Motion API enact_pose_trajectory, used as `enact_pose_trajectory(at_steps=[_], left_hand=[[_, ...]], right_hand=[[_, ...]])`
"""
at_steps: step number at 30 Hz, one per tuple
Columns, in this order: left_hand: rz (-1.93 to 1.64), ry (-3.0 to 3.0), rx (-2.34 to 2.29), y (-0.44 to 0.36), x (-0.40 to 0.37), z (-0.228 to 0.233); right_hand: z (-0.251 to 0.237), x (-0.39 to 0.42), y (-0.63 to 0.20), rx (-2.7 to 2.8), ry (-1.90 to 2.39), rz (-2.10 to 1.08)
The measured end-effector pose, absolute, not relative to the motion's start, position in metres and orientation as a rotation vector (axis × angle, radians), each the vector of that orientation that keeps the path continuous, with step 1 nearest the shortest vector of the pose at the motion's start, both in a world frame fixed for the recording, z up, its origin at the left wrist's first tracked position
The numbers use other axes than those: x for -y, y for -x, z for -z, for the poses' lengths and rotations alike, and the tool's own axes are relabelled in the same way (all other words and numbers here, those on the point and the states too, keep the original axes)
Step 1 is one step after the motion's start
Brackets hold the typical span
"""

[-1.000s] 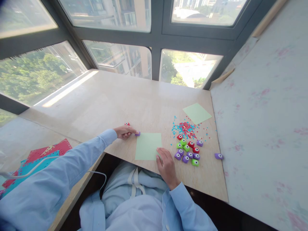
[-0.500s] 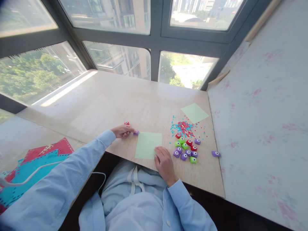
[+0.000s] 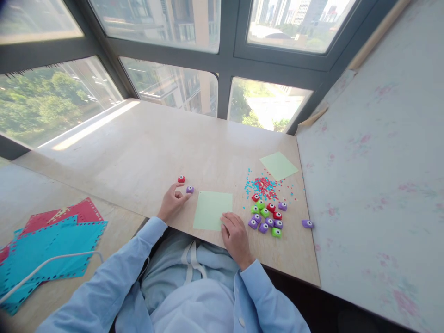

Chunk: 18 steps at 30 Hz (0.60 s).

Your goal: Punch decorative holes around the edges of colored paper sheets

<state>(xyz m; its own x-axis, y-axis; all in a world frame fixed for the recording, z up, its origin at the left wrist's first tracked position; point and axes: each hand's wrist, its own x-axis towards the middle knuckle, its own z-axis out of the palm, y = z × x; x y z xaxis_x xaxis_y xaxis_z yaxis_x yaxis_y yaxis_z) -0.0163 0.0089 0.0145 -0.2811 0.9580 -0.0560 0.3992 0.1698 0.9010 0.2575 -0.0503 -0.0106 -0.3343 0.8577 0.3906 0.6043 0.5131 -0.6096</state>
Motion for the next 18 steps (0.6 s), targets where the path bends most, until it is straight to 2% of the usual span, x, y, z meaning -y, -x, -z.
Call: enact_pose_trajectory(at_steps=[4, 8, 13, 18], left_hand=[[-0.824, -1.496, -1.936, 0.012, -0.009, -0.014], [-0.823, -1.475, -1.977, 0.008, -0.012, -0.017], [-1.134, -1.372, -1.843, 0.007, 0.001, -0.012], [-1.506, -0.948, -1.662, 0.012, 0.018, -0.008]], right_hand=[[0.011, 0.050, -0.257, 2.060, 1.189, -0.465], [0.011, 0.051, -0.257, 2.056, 1.189, -0.464], [0.013, 0.052, -0.257, 2.025, 1.191, -0.465], [0.013, 0.053, -0.256, 2.007, 1.243, -0.416]])
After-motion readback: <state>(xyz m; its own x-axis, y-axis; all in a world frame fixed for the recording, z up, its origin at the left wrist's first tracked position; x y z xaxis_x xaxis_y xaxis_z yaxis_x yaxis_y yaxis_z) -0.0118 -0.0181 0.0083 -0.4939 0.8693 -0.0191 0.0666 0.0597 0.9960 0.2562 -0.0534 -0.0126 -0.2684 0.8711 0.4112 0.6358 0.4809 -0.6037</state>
